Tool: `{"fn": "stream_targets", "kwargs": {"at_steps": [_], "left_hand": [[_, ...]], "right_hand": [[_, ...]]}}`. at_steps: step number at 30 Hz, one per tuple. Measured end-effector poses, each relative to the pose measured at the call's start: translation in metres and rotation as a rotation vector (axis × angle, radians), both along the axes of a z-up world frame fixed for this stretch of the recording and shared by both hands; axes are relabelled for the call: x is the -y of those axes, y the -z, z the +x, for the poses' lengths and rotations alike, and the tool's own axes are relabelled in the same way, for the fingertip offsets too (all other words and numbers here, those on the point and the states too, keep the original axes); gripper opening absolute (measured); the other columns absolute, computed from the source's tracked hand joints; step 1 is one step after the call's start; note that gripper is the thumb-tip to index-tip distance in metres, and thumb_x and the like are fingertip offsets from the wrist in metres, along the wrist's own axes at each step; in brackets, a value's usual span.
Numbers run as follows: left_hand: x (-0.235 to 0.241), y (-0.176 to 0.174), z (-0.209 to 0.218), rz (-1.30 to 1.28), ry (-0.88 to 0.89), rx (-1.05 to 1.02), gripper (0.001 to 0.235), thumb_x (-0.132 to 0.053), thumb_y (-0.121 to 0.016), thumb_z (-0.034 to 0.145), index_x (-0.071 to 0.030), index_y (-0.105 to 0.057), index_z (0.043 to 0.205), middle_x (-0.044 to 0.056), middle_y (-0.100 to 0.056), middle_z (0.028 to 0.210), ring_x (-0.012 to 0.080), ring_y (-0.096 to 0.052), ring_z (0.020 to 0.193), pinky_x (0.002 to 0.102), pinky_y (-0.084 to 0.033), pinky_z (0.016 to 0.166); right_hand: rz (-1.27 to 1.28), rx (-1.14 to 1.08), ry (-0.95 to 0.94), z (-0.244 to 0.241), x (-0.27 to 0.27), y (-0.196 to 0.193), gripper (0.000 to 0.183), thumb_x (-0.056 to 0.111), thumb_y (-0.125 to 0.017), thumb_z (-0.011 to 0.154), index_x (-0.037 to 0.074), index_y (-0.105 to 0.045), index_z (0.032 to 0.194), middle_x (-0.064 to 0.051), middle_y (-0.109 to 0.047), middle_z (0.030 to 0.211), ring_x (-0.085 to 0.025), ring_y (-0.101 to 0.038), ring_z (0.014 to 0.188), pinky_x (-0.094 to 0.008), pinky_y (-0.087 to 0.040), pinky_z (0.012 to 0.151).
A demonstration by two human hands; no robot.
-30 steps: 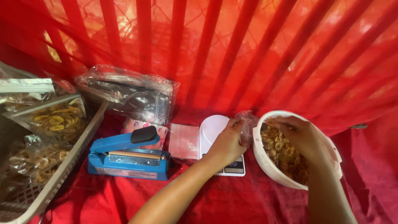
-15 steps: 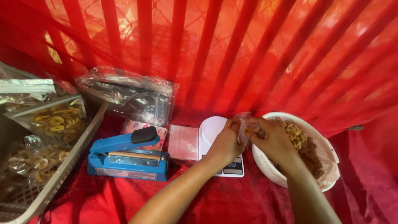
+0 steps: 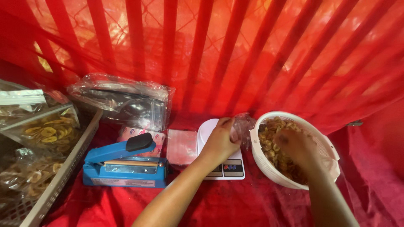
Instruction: The person weighs dried fruit slices on a digital scale, places them into small plastic bags, and seals the bags using a handheld heat sealer. The sealed packages are then placed into a basket.
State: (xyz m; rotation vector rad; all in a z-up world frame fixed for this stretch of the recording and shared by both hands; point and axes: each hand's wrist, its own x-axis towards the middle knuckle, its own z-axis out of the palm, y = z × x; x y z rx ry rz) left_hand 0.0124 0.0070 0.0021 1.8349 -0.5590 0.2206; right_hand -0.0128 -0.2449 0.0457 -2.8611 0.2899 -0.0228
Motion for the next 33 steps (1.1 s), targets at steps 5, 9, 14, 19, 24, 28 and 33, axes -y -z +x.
{"fn": "stream_targets", "kwargs": {"at_steps": [5,9,14,19,24,28,33], "left_hand": [[0.002,0.008,0.0,0.039,0.013,-0.02,0.071,-0.008,-0.076,0.076,0.008,-0.05,0.141,0.023,-0.051,0.144,0.0362,-0.063,0.116,0.036,-0.053,0.097],[0.008,0.014,0.002,0.077,0.025,0.089,0.069,-0.007,-0.078,0.074,0.01,-0.053,0.137,0.026,-0.051,0.142,0.0401,-0.06,0.122,0.038,-0.05,0.103],[0.017,0.019,-0.005,0.121,0.044,0.018,0.067,-0.01,-0.077,0.077,0.008,-0.052,0.137,0.028,-0.048,0.146,0.0419,-0.06,0.12,0.04,-0.051,0.1],[0.021,0.026,-0.009,0.066,0.046,0.005,0.058,-0.013,-0.074,0.082,0.003,-0.059,0.135,0.024,-0.053,0.145,0.0404,-0.063,0.118,0.041,-0.054,0.096],[0.018,0.026,0.0,0.039,0.016,0.069,0.062,-0.013,-0.078,0.079,0.007,-0.056,0.133,0.024,-0.055,0.139,0.0391,-0.064,0.116,0.04,-0.055,0.092],[0.008,0.005,-0.003,0.057,0.047,-0.09,0.062,-0.013,-0.076,0.078,0.004,-0.058,0.135,0.021,-0.057,0.134,0.0332,-0.073,0.091,0.038,-0.058,0.083],[-0.005,-0.013,-0.005,0.03,0.232,-0.369,0.061,0.005,-0.068,0.076,0.002,-0.06,0.136,0.018,-0.059,0.132,0.0368,-0.074,0.078,0.048,-0.06,0.066]], "right_hand": [[-0.082,-0.028,0.078,-0.004,0.031,0.049,0.036,0.039,-0.07,0.091,0.019,-0.076,0.12,-0.009,-0.08,0.107,-0.028,-0.077,0.091,-0.043,-0.057,0.09],[0.072,0.025,0.169,-0.006,0.049,0.042,0.034,0.039,-0.068,0.094,0.024,-0.079,0.123,-0.012,-0.08,0.106,-0.027,-0.078,0.089,-0.039,-0.06,0.084],[0.382,0.348,0.009,-0.021,0.012,0.005,0.03,0.032,-0.077,0.088,0.016,-0.08,0.113,-0.011,-0.081,0.104,-0.023,-0.077,0.085,-0.036,-0.059,0.078],[0.188,0.432,-0.329,-0.025,-0.065,-0.018,0.027,0.024,-0.076,0.086,0.011,-0.08,0.109,-0.014,-0.079,0.099,-0.027,-0.074,0.082,-0.037,-0.057,0.075],[0.278,0.312,-0.345,-0.01,-0.093,-0.023,0.029,0.019,-0.07,0.088,0.01,-0.076,0.115,-0.014,-0.078,0.102,-0.028,-0.076,0.084,-0.038,-0.058,0.074],[0.46,0.274,-0.321,-0.004,-0.084,-0.018,0.028,0.018,-0.066,0.089,0.01,-0.076,0.114,-0.01,-0.081,0.1,-0.022,-0.08,0.087,-0.036,-0.06,0.078],[0.329,0.17,-0.338,0.026,-0.073,0.003,0.037,0.019,-0.07,0.083,0.009,-0.064,0.119,-0.011,-0.077,0.097,-0.025,-0.076,0.089,-0.038,-0.058,0.078]]}}
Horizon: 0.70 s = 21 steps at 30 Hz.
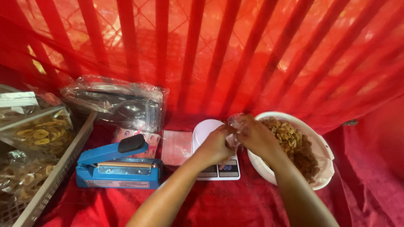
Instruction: The person weighs dried fruit slices on a digital scale, places them into small plastic bags, and seals the bags using a handheld heat sealer. The sealed packages are then placed into a basket.
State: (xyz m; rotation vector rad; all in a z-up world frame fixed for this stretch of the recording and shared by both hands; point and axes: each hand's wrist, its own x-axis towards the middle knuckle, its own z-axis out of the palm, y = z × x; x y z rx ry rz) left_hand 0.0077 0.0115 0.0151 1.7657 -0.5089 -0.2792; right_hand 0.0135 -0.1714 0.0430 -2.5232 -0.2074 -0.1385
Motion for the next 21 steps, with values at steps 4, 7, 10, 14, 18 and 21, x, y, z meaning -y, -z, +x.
{"fn": "stream_targets", "kwargs": {"at_steps": [4,7,10,14,18,21], "left_hand": [[-0.011,0.016,0.016,0.008,-0.02,0.466,0.048,0.01,-0.066,0.063,0.001,-0.076,0.11,0.016,-0.067,0.119,0.0297,-0.07,0.101,0.038,-0.058,0.085],[-0.024,0.018,0.017,0.229,-0.21,0.685,0.017,0.005,-0.069,0.079,-0.002,-0.078,0.091,0.013,-0.07,0.121,0.033,-0.069,0.106,0.041,-0.056,0.089],[-0.022,0.01,0.006,0.438,-0.297,0.785,0.018,-0.001,-0.073,0.066,0.0,-0.075,0.083,0.019,-0.067,0.114,0.0392,-0.063,0.106,0.045,-0.053,0.088],[-0.018,0.008,0.004,0.422,-0.307,0.724,0.024,-0.007,-0.074,0.073,-0.001,-0.074,0.095,0.016,-0.07,0.104,0.0377,-0.062,0.103,0.045,-0.051,0.091],[-0.026,0.008,0.014,0.4,-0.334,0.737,0.019,-0.003,-0.066,0.083,-0.005,-0.074,0.1,0.014,-0.071,0.106,0.0368,-0.064,0.103,0.046,-0.052,0.089],[-0.028,0.005,0.008,0.393,-0.358,0.767,0.033,-0.005,-0.067,0.072,-0.003,-0.072,0.105,0.015,-0.07,0.105,0.0388,-0.064,0.098,0.047,-0.052,0.085]], "right_hand": [[-0.059,-0.163,-0.11,0.012,0.011,0.01,0.03,0.019,-0.071,0.081,0.01,-0.067,0.11,-0.013,-0.076,0.094,-0.025,-0.075,0.088,-0.04,-0.058,0.077],[0.001,-0.18,-0.047,0.005,0.012,0.012,0.025,0.025,-0.074,0.082,0.012,-0.071,0.104,-0.008,-0.079,0.097,-0.021,-0.075,0.089,-0.037,-0.056,0.081],[-0.131,-0.143,-0.04,-0.007,-0.001,0.02,0.026,0.027,-0.07,0.086,0.013,-0.072,0.109,-0.009,-0.077,0.095,-0.021,-0.072,0.087,-0.039,-0.056,0.08],[0.207,-0.26,-0.009,-0.021,0.01,0.02,0.032,0.032,-0.065,0.093,0.013,-0.071,0.118,-0.011,-0.079,0.101,-0.024,-0.077,0.087,-0.039,-0.06,0.08],[0.077,-0.23,0.14,-0.041,0.103,0.025,0.044,0.041,-0.069,0.089,0.018,-0.068,0.126,-0.009,-0.074,0.122,-0.024,-0.071,0.108,-0.037,-0.056,0.093],[-0.459,-0.198,0.136,-0.037,0.193,0.044,0.058,0.047,-0.073,0.082,0.024,-0.064,0.135,-0.008,-0.066,0.136,-0.025,-0.063,0.123,-0.037,-0.05,0.106]]}}
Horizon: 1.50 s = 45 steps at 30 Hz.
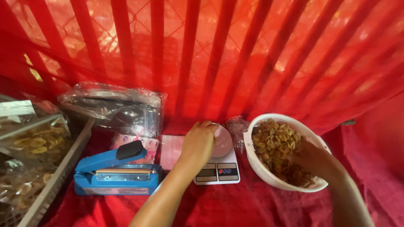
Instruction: The person weighs dried fruit slices on a digital scale, places them into small plastic bags, and seals the bags using a handheld heat sealer. The sealed packages are then placed into a basket.
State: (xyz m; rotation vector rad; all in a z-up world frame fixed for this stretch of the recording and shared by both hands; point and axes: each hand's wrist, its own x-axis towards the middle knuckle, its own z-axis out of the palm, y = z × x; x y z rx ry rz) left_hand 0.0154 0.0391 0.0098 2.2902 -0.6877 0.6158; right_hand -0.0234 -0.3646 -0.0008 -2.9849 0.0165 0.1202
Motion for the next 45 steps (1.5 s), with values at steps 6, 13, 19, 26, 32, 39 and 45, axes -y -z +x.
{"fn": "stream_targets", "kwargs": {"at_steps": [6,13,19,26,32,39,45], "left_hand": [[0.007,-0.009,-0.008,0.067,-0.05,-0.036,0.02,-0.009,-0.07,0.079,-0.005,-0.068,0.099,0.013,-0.067,0.101,0.0379,-0.065,0.093,0.047,-0.053,0.083],[0.01,-0.008,-0.006,0.112,-0.069,-0.026,0.02,-0.01,-0.066,0.085,-0.005,-0.066,0.104,0.014,-0.066,0.099,0.0353,-0.068,0.085,0.048,-0.054,0.071],[0.009,-0.007,-0.006,-0.027,-0.016,0.041,0.034,-0.009,-0.064,0.082,0.0,-0.065,0.116,0.017,-0.065,0.099,0.0367,-0.067,0.082,0.047,-0.054,0.069],[0.014,-0.005,-0.01,-0.172,-0.008,-0.068,0.035,-0.002,-0.059,0.087,-0.002,-0.065,0.122,0.017,-0.064,0.11,0.0396,-0.067,0.091,0.048,-0.054,0.076],[0.02,-0.001,-0.01,-0.291,0.051,-0.105,0.037,0.003,-0.059,0.082,-0.001,-0.065,0.119,0.019,-0.061,0.121,0.0396,-0.067,0.096,0.047,-0.054,0.079],[0.019,-0.002,-0.012,-0.2,0.095,-0.212,0.02,0.001,-0.065,0.082,-0.006,-0.075,0.097,0.016,-0.063,0.115,0.0371,-0.067,0.093,0.046,-0.054,0.08],[0.017,0.003,-0.007,-0.137,0.087,-0.2,0.012,0.0,-0.07,0.069,-0.001,-0.07,0.082,0.016,-0.066,0.109,0.0368,-0.067,0.094,0.046,-0.054,0.08]], "right_hand": [[-0.176,-0.178,0.216,0.002,0.028,0.064,0.112,0.066,-0.082,0.067,0.004,-0.037,0.148,-0.022,-0.07,0.125,-0.031,-0.073,0.113,-0.04,-0.059,0.101],[-0.284,-0.228,0.22,0.011,0.024,0.073,0.117,0.076,-0.076,0.069,-0.005,-0.036,0.143,-0.03,-0.064,0.129,-0.036,-0.068,0.12,-0.042,-0.054,0.105],[-0.282,-0.188,0.179,0.014,0.041,0.097,0.125,0.077,-0.076,0.069,-0.008,-0.031,0.149,-0.031,-0.061,0.135,-0.039,-0.048,0.143,-0.044,-0.029,0.126],[-0.216,-0.126,0.267,0.012,0.019,0.093,0.133,0.077,-0.082,0.066,-0.006,-0.024,0.151,-0.035,-0.025,0.16,-0.05,-0.023,0.152,-0.048,-0.023,0.123],[-0.116,-0.241,0.267,0.023,0.034,0.108,0.152,0.079,-0.077,0.067,-0.013,-0.002,0.163,-0.036,-0.07,0.123,-0.047,-0.061,0.126,-0.05,-0.018,0.132],[-0.146,-0.083,0.278,0.021,0.042,0.115,0.135,0.064,-0.09,0.06,0.002,-0.019,0.156,-0.033,-0.028,0.16,-0.049,-0.023,0.152,-0.048,-0.024,0.125],[-0.011,-0.116,0.357,0.029,0.038,0.118,0.152,0.066,-0.095,0.054,-0.005,-0.009,0.158,-0.044,-0.031,0.151,-0.047,-0.04,0.142,-0.043,-0.037,0.12]]}}
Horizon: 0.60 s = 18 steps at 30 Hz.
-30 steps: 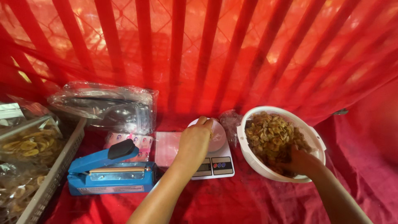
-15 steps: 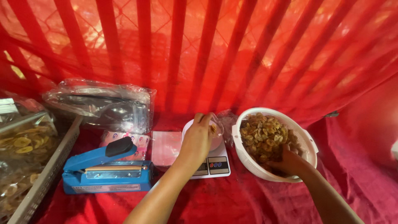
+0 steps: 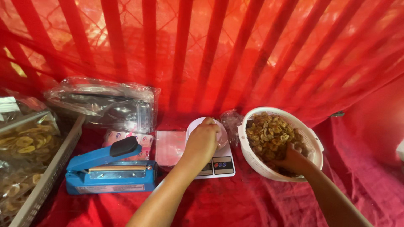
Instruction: The person weighs dried fruit slices on a digital scale, places them into small plastic bags, and seals the bags using a handheld heat sealer. The sealed packages are then placed into a basket.
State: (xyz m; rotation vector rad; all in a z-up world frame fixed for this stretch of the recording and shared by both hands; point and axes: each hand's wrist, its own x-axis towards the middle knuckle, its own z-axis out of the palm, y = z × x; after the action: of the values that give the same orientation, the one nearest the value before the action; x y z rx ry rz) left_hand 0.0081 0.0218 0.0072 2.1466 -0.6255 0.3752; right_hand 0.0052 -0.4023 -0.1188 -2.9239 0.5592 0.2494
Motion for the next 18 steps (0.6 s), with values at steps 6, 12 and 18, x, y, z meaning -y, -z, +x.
{"fn": "stream_targets", "kwargs": {"at_steps": [6,12,18], "left_hand": [[0.002,0.007,0.005,-0.055,-0.011,0.07,0.024,0.004,-0.064,0.074,-0.001,-0.072,0.097,0.015,-0.069,0.108,0.0372,-0.067,0.097,0.046,-0.053,0.083],[0.003,0.004,0.007,-0.153,-0.03,0.118,0.023,-0.001,-0.064,0.086,0.001,-0.071,0.108,0.016,-0.068,0.112,0.0377,-0.067,0.097,0.046,-0.053,0.084],[0.004,0.002,0.002,-0.18,-0.019,0.099,0.031,0.0,-0.063,0.083,0.003,-0.068,0.113,0.017,-0.066,0.118,0.0381,-0.066,0.1,0.045,-0.053,0.085]], "right_hand": [[0.161,0.07,0.002,0.003,0.018,0.008,0.143,0.053,-0.094,0.054,-0.002,-0.01,0.157,-0.034,-0.049,0.145,-0.041,-0.048,0.14,-0.041,-0.041,0.117],[0.209,-0.011,-0.043,0.01,0.02,0.021,0.146,0.053,-0.087,0.061,-0.002,0.007,0.159,-0.025,-0.06,0.14,-0.037,-0.062,0.131,-0.036,-0.047,0.116],[0.281,0.08,0.031,-0.002,-0.009,-0.028,0.122,0.043,-0.093,0.068,0.009,-0.017,0.158,-0.025,-0.026,0.161,-0.042,-0.052,0.136,-0.045,-0.051,0.11]]}}
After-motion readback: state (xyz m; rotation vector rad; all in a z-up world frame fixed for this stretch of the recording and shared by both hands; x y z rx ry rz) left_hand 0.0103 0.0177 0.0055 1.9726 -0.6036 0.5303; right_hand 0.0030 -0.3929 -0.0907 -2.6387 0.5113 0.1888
